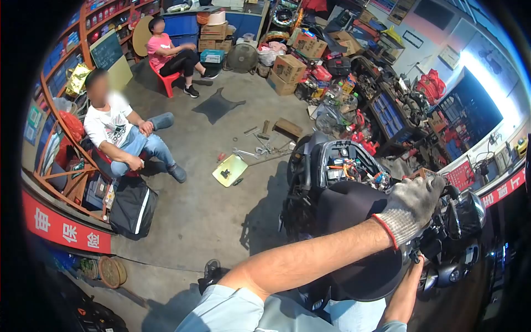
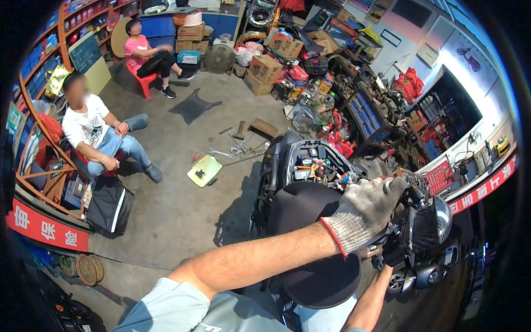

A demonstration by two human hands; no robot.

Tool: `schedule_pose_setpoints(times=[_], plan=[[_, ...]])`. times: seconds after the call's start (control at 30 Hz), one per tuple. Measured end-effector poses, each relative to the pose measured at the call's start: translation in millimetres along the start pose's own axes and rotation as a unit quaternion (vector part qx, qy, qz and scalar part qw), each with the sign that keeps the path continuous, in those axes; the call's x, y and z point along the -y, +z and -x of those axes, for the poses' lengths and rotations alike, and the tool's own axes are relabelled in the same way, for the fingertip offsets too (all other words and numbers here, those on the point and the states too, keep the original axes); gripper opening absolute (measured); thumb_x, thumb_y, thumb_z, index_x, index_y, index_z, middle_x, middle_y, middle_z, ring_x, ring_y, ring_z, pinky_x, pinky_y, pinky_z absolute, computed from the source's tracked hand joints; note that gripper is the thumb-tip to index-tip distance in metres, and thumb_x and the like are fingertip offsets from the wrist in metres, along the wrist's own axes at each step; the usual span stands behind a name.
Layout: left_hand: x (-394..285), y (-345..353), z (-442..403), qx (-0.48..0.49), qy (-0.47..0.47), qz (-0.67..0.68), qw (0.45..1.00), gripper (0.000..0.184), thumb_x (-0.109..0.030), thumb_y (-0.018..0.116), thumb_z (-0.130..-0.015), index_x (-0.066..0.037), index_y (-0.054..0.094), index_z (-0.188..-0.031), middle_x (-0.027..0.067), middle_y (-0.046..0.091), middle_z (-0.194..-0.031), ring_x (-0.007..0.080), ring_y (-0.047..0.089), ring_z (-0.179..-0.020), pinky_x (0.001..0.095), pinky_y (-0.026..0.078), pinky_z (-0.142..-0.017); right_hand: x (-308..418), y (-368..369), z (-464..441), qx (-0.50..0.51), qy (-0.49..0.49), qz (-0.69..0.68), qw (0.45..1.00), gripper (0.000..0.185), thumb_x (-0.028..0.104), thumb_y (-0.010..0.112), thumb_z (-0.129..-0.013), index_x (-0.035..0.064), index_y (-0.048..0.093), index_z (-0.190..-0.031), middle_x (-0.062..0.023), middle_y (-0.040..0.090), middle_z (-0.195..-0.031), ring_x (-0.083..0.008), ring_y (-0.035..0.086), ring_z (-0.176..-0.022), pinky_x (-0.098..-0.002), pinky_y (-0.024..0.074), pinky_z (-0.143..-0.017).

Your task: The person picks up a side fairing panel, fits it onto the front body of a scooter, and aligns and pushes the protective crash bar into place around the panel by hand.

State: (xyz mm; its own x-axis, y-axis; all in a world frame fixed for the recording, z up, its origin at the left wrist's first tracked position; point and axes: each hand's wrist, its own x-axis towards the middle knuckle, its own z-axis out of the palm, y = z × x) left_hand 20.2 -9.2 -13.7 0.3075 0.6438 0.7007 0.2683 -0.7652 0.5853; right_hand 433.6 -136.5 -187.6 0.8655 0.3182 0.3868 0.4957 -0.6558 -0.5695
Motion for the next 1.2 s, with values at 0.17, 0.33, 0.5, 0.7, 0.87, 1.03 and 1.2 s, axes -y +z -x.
schedule_pose_setpoints(times=[0.17, 0.33, 0.5, 0.7, 0.87, 1.03, 1.2], plan=[[0, 1, -1, -0.008, 0.006, 0.009, 1.000, 0.027, -0.021, 0.057, -0.086, -0.008, 0.048, -0.107, 0.0131, 0.062, -0.080, 0.0312, 0.066, -0.066, 0.0418, 0.052, -0.049, -20, 1, 2, -0.005, 0.001, 0.007, 1.000, 0.048, 0.037, 0.052, -0.089, -0.0067, 0.061, -0.107, -0.0248, 0.061, -0.109, -0.0366, 0.059, -0.101, -0.0447, 0.0444, -0.086], [1, 0, 1, -0.018, 0.012, 0.002, 1.000, 0.027, -0.023, 0.058, -0.085, -0.006, 0.048, -0.105, 0.0136, 0.061, -0.084, 0.0318, 0.066, -0.071, 0.0416, 0.053, -0.053, -19, 8, -9, -0.012, 0.005, 0.013, 1.000, 0.048, 0.037, 0.052, -0.089, -0.0062, 0.061, -0.106, -0.0242, 0.062, -0.108, -0.0363, 0.059, -0.100, -0.0448, 0.0445, -0.085], [0, -5, -2, 0.021, 0.006, 0.016, 1.000, 0.024, -0.019, 0.055, -0.086, -0.006, 0.048, -0.105, 0.0146, 0.063, -0.083, 0.0304, 0.067, -0.074, 0.0407, 0.053, -0.057, -30, 11, -18, -0.018, 0.007, 0.015, 1.000, 0.047, 0.037, 0.052, -0.088, -0.0056, 0.062, -0.105, -0.0237, 0.062, -0.106, -0.0360, 0.060, -0.099, -0.0448, 0.0446, -0.085], [2, -3, -4, 0.017, 0.014, 0.030, 0.999, 0.023, -0.019, 0.055, -0.086, -0.006, 0.049, -0.104, 0.0145, 0.062, -0.082, 0.0301, 0.067, -0.073, 0.0411, 0.053, -0.056, -46, 13, -36, -0.023, 0.008, 0.017, 1.000, 0.046, 0.038, 0.053, -0.088, -0.0049, 0.062, -0.103, -0.0230, 0.063, -0.104, -0.0356, 0.060, -0.098, -0.0449, 0.0447, -0.084], [-2, -10, -4, 0.018, 0.004, 0.011, 1.000, 0.020, -0.014, 0.051, -0.087, -0.007, 0.049, -0.105, 0.0155, 0.064, -0.083, 0.0295, 0.068, -0.075, 0.0402, 0.054, -0.059, -57, 19, -41, -0.026, 0.006, 0.020, 0.999, 0.045, 0.038, 0.053, -0.087, -0.0043, 0.063, -0.102, -0.0225, 0.063, -0.103, -0.0353, 0.060, -0.097, -0.0450, 0.0448, -0.083], [0, -8, -5, 0.025, 0.013, 0.028, 0.999, 0.020, -0.014, 0.051, -0.087, -0.006, 0.049, -0.106, 0.0150, 0.065, -0.084, 0.0290, 0.068, -0.075, 0.0401, 0.054, -0.059, -64, 29, -48, -0.028, 0.003, 0.021, 0.999, 0.045, 0.038, 0.054, -0.087, -0.0037, 0.063, -0.101, -0.0219, 0.063, -0.102, -0.0350, 0.060, -0.096, -0.0451, 0.0449, -0.082], [0, -5, -5, 0.037, 0.007, 0.024, 0.999, 0.020, -0.014, 0.051, -0.087, -0.006, 0.048, -0.105, 0.0156, 0.064, -0.084, 0.0293, 0.068, -0.077, 0.0402, 0.055, -0.060, -74, 33, -54, -0.030, 0.002, 0.025, 0.999, 0.044, 0.038, 0.054, -0.087, -0.0031, 0.063, -0.100, -0.0214, 0.064, -0.100, -0.0347, 0.061, -0.095, -0.0451, 0.0450, -0.082]])
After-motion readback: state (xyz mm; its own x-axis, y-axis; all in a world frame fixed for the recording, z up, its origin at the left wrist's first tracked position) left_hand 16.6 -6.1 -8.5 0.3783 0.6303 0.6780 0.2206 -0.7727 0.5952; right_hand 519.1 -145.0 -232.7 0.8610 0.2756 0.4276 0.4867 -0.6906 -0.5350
